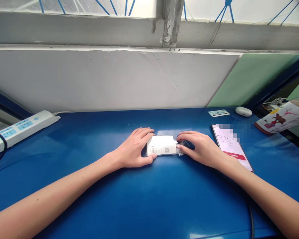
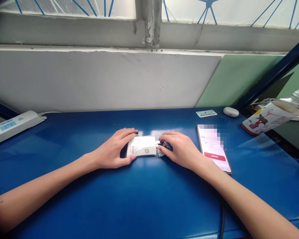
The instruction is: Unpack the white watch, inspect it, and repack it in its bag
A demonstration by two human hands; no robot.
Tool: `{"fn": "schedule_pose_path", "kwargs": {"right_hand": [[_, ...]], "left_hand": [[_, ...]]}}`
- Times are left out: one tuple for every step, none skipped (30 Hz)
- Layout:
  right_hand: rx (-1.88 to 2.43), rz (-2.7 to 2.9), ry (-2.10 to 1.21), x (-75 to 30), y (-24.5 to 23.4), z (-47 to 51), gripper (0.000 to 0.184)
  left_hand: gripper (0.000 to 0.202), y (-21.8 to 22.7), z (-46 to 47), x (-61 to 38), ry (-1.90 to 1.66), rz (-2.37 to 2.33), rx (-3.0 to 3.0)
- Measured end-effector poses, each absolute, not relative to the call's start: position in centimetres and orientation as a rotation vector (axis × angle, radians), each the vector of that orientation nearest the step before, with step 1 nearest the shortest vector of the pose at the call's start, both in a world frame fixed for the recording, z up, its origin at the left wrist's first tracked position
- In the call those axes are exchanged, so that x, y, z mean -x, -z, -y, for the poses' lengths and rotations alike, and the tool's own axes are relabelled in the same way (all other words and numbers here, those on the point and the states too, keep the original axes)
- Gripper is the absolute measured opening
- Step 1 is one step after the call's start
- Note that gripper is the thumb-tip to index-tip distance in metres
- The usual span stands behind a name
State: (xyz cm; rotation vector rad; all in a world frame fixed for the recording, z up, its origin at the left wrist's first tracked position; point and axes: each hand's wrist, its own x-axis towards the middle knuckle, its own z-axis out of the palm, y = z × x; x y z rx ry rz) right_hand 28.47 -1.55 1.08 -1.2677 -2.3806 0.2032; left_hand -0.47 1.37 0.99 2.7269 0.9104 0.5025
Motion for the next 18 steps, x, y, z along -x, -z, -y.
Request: {"fn": "schedule_pose_path", "kwargs": {"right_hand": [[1.245,2.393,-0.203,-28.5,-1.1,1.5,0.022],[1.217,2.406,-0.204,-28.5,-1.1,1.4,0.023],[1.19,2.417,-0.21,-28.6,-1.1,1.3,0.023],[1.165,2.426,-0.224,-28.6,-1.1,1.3,0.024],[1.144,2.431,-0.242,-28.7,-1.1,1.2,0.025],[1.126,2.434,-0.266,-28.7,-1.1,1.1,0.026],[1.11,2.436,-0.29,-28.8,-1.0,1.0,0.026],[1.092,2.437,-0.314,-28.9,-0.9,1.0,0.027],[1.08,2.434,-0.338,-28.9,-0.8,0.9,0.027],[1.074,2.422,-0.354,-28.9,-0.6,0.9,0.027],[1.075,2.398,-0.363,-29.0,-0.4,0.8,0.027],[1.083,2.368,-0.367,-29.0,-0.1,0.8,0.027],[1.092,2.337,-0.371,-28.9,0.1,0.8,0.026],[1.101,2.31,-0.377,-28.8,0.3,0.9,0.024],[1.107,2.291,-0.384,-28.7,0.4,0.9,0.021],[1.109,2.282,-0.39,-28.6,0.5,1.0,0.019],[1.112,2.283,-0.396,-28.5,0.5,1.1,0.018],[1.113,2.291,-0.395,-28.3,0.4,1.2,0.017]], "left_hand": [[0.059,-1.0,-1.4,0.5,-0.5,-0.912,-2.73],[0.059,-1.0,-1.4,0.5,-0.499,-0.913,-2.731],[0.059,-0.9,-1.4,0.5,-0.498,-0.915,-2.73],[0.059,-0.9,-1.4,0.5,-0.5,-0.915,-2.727],[0.059,-0.9,-1.4,0.4,-0.504,-0.914,-2.724],[0.059,-0.9,-1.4,0.4,-0.506,-0.915,-2.72],[0.058,-1.0,-1.4,0.3,-0.505,-0.915,-2.72],[0.059,-1.0,-1.4,0.3,-0.503,-0.913,-2.721],[0.059,-1.0,-1.4,0.3,-0.501,-0.912,-2.723],[0.059,-1.1,-1.4,0.2,-0.495,-0.911,-2.727],[0.06,-1.1,-1.4,0.2,-0.488,-0.912,-2.731],[0.06,-1.1,-1.4,0.3,-0.482,-0.913,-2.735],[0.061,-1.2,-1.4,0.3,-0.476,-0.912,-2.738],[0.063,-1.2,-1.4,0.3,-0.472,-0.913,-2.74],[0.064,-1.2,-1.3,0.3,-0.468,-0.914,-2.741],[0.065,-1.2,-1.3,0.4,-0.465,-0.914,-2.74],[0.065,-1.1,-1.3,0.4,-0.461,-0.916,-2.737],[0.066,-1.1,-1.3,0.4,-0.458,-0.921,-2.733]]}}
